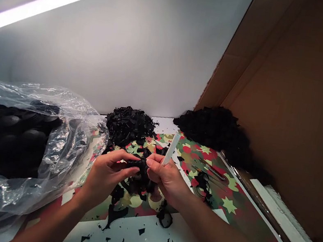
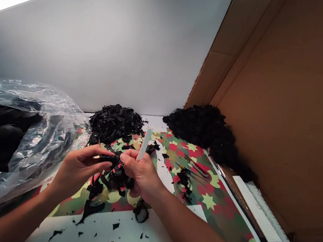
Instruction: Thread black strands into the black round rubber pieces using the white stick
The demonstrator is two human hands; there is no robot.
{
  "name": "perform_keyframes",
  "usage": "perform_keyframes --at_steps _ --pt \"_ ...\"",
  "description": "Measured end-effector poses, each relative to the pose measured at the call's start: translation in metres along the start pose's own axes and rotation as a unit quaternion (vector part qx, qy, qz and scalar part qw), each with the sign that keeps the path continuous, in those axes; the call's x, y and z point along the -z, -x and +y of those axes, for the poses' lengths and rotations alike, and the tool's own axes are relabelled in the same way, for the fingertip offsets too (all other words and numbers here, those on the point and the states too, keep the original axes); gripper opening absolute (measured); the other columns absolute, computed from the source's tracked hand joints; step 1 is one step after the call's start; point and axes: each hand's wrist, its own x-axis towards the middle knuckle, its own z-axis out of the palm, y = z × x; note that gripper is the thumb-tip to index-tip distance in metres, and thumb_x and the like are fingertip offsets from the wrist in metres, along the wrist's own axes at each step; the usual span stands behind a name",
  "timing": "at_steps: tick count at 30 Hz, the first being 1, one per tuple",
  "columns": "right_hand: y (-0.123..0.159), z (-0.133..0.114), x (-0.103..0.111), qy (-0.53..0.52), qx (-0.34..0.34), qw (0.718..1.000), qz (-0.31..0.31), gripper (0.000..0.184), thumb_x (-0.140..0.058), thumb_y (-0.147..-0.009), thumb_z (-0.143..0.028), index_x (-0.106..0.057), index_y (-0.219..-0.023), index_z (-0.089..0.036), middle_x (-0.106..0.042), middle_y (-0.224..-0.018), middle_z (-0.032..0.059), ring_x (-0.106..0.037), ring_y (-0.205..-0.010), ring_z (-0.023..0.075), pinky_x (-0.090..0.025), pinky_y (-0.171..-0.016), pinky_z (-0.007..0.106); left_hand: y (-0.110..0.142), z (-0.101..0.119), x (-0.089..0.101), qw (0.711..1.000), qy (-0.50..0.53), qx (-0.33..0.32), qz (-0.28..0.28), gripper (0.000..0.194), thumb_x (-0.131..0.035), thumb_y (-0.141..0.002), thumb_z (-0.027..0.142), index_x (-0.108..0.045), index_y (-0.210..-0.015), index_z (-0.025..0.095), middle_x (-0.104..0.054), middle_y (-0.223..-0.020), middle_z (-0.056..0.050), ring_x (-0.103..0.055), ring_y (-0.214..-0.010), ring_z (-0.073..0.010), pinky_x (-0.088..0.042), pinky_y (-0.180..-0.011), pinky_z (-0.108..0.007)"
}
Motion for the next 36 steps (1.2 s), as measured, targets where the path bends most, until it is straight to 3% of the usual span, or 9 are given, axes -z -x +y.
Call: perform_keyframes --at_steps 3,6,9,12,15,18,21,28,36 --pt "0.000 0.001 -0.001 0.005 -0.007 1.000 -0.007 0.039 -0.073 -0.078 -0.049 -0.049 -0.071 -0.019 -0.022 -0.053 -0.0112 -0.014 -0.050 0.0075 -0.008 -0.050 0.027 -0.001 -0.001 -0.002 0.999 0.026 0.027 0.005 0.011 -0.079 -0.078 0.028 -0.078 -0.086 0.021 -0.070 -0.077 0.000 -0.066 -0.066 -0.0120 -0.055 -0.062 -0.020" --pt "-0.001 0.002 0.003 0.075 0.011 0.997 0.006 0.040 -0.068 -0.083 -0.054 -0.054 -0.071 -0.019 -0.026 -0.054 -0.0092 -0.018 -0.051 0.0086 -0.011 -0.049 0.027 -0.002 -0.002 -0.001 0.998 0.035 0.051 -0.001 0.011 -0.080 -0.076 0.029 -0.079 -0.082 0.020 -0.068 -0.075 -0.001 -0.064 -0.066 -0.0120 -0.053 -0.060 -0.020" --pt "-0.001 -0.001 0.011 0.174 0.099 0.976 0.083 0.049 -0.051 -0.094 -0.060 -0.066 -0.074 -0.018 -0.038 -0.058 -0.0037 -0.032 -0.054 0.0114 -0.023 -0.051 0.026 -0.004 -0.004 0.001 0.997 0.036 0.068 -0.007 0.012 -0.081 -0.074 0.030 -0.079 -0.080 0.020 -0.069 -0.075 -0.001 -0.063 -0.068 -0.0124 -0.051 -0.061 -0.020" --pt "0.002 -0.007 0.020 0.221 0.201 0.945 0.135 0.065 -0.032 -0.100 -0.064 -0.072 -0.077 -0.019 -0.059 -0.078 0.0048 -0.053 -0.074 0.0170 -0.041 -0.064 0.029 -0.003 -0.006 0.002 0.996 0.029 0.078 -0.013 0.015 -0.081 -0.074 0.032 -0.079 -0.081 0.019 -0.069 -0.076 -0.002 -0.062 -0.066 -0.0121 -0.049 -0.059 -0.020" --pt "0.006 -0.011 0.023 0.235 0.204 0.945 0.104 0.067 -0.027 -0.101 -0.065 -0.075 -0.086 -0.020 -0.066 -0.083 0.0057 -0.059 -0.070 0.0168 -0.047 -0.065 0.031 -0.003 -0.005 0.002 0.996 0.012 0.088 -0.018 0.018 -0.080 -0.074 0.035 -0.078 -0.081 0.018 -0.067 -0.073 -0.001 -0.057 -0.061 -0.0109 -0.046 -0.054 -0.020" --pt "0.008 -0.010 0.021 0.263 0.199 0.943 0.051 0.035 -0.057 -0.096 -0.053 -0.072 -0.097 -0.021 -0.070 -0.085 0.0042 -0.066 -0.071 0.0170 -0.051 -0.066 0.030 -0.005 -0.001 0.002 0.996 0.004 0.092 -0.020 0.019 -0.080 -0.074 0.036 -0.077 -0.078 0.017 -0.067 -0.070 -0.001 -0.057 -0.059 -0.0113 -0.045 -0.052 -0.020" --pt "0.008 -0.006 0.019 0.304 0.233 0.923 0.029 0.015 -0.071 -0.090 -0.036 -0.069 -0.086 -0.021 -0.074 -0.097 0.0059 -0.070 -0.088 0.0205 -0.054 -0.077 0.033 -0.006 0.003 0.003 0.996 -0.006 0.082 -0.026 0.019 -0.079 -0.075 0.035 -0.076 -0.076 0.017 -0.069 -0.070 -0.002 -0.060 -0.061 -0.0131 -0.046 -0.054 -0.021" --pt "0.009 -0.004 0.021 0.396 0.286 0.872 -0.030 0.013 -0.063 -0.095 -0.034 -0.069 -0.090 -0.024 -0.076 -0.112 0.0069 -0.069 -0.102 0.0248 -0.052 -0.091 0.041 -0.006 0.006 0.002 0.996 -0.056 0.059 -0.029 0.018 -0.077 -0.075 0.035 -0.076 -0.073 0.017 -0.069 -0.066 -0.002 -0.059 -0.058 -0.0130 -0.046 -0.052 -0.021" --pt "0.007 -0.003 0.024 0.428 0.292 0.854 -0.044 0.011 -0.062 -0.096 -0.031 -0.068 -0.091 -0.024 -0.077 -0.110 0.0047 -0.068 -0.100 0.0226 -0.050 -0.093 0.040 -0.006 0.005 0.004 0.994 -0.079 0.064 -0.050 0.018 -0.074 -0.079 0.035 -0.077 -0.077 0.017 -0.072 -0.070 -0.003 -0.061 -0.062 -0.0141 -0.046 -0.054 -0.021"
